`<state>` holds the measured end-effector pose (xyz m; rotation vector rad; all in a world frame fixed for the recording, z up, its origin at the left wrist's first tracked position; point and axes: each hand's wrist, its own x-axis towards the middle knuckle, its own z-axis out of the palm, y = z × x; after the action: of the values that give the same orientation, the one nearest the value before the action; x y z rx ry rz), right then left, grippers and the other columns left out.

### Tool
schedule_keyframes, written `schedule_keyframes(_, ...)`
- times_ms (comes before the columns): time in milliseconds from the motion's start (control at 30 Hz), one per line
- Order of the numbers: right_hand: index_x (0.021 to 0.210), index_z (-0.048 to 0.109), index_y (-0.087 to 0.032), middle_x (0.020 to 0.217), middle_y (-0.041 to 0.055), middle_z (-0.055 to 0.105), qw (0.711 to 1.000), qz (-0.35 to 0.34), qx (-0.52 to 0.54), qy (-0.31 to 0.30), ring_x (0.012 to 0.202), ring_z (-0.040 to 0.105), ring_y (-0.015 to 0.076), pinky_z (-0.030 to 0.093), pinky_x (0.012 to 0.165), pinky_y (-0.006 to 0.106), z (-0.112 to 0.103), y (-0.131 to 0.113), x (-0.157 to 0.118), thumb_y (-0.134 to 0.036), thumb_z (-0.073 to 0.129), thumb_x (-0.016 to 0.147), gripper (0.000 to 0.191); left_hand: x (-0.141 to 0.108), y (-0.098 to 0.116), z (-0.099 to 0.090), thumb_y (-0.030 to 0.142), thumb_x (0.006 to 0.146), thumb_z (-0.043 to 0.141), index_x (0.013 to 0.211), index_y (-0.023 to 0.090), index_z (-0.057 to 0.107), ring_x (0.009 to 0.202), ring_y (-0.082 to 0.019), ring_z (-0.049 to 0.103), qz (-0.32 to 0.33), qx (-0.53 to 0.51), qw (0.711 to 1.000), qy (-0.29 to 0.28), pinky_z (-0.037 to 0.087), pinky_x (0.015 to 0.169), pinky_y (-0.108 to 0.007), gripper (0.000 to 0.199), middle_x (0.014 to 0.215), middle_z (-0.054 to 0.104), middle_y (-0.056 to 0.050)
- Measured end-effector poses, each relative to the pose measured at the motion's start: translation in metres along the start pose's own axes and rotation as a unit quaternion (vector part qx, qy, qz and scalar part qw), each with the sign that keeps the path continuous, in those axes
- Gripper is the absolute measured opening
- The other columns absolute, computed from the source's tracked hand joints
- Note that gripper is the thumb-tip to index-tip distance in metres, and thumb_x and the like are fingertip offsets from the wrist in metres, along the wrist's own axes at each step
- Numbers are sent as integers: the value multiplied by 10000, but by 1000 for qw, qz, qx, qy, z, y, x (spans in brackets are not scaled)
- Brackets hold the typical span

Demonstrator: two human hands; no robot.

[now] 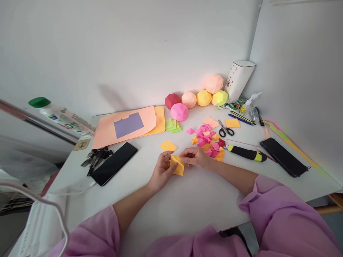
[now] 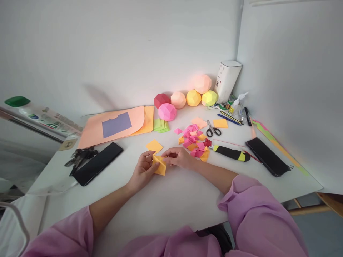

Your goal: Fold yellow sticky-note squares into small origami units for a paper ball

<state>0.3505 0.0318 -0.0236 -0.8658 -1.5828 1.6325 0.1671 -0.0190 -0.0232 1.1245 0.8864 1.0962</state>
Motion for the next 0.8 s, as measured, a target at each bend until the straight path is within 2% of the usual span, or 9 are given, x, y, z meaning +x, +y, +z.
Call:
schedule_keyframes(167, 913, 693, -155, 653, -12, 575, 1000, -20, -20, -2, 564, 502, 89, 479, 522, 223, 0, 2, -1, -369, 693, 742, 273, -1, -2, -3, 357, 816, 612, 1149, 269, 504, 791, -131, 554, -3, 33, 999, 13, 490, 641, -234, 361, 924, 536, -18)
schedule_keyframes(367, 906, 695, -150, 662, -10, 581, 999, -13, -31, -7, 563, 503, 88, 439, 525, 221, 1, -1, -3, -364, 701, 734, 274, -2, -4, -4, 351, 824, 610, 1221, 288, 510, 815, -129, 550, 4, 57, 998, 13, 471, 695, -239, 415, 917, 550, -12)
schedule_keyframes(567, 897, 697, -158, 712, 3, 595, 999, -23, -26, -12, 586, 517, 88, 451, 534, 217, 1, -1, -2, -362, 700, 739, 258, -3, -5, -7, 377, 800, 633, 1191, 282, 568, 857, -149, 571, -25, 52, 998, 31, 470, 726, -262, 408, 969, 608, -26)
schedule_keyframes(700, 882, 698, -167, 734, 8, 604, 999, -34, -32, 1, 591, 531, 96, 474, 535, 228, 1, 2, -1, -375, 697, 738, 254, -2, -3, -6, 388, 769, 661, 1143, 252, 621, 974, -190, 582, -28, 67, 997, 22, 473, 811, -299, 399, 1073, 635, -56)
schedule_keyframes(800, 866, 698, -167, 760, 11, 612, 998, -40, -36, 12, 585, 538, 95, 480, 534, 232, 2, 3, -2, -366, 698, 737, 237, -1, -1, -5, 387, 753, 679, 1102, 236, 643, 962, -195, 602, -29, 74, 997, 19, 479, 818, -313, 382, 1083, 654, -65)
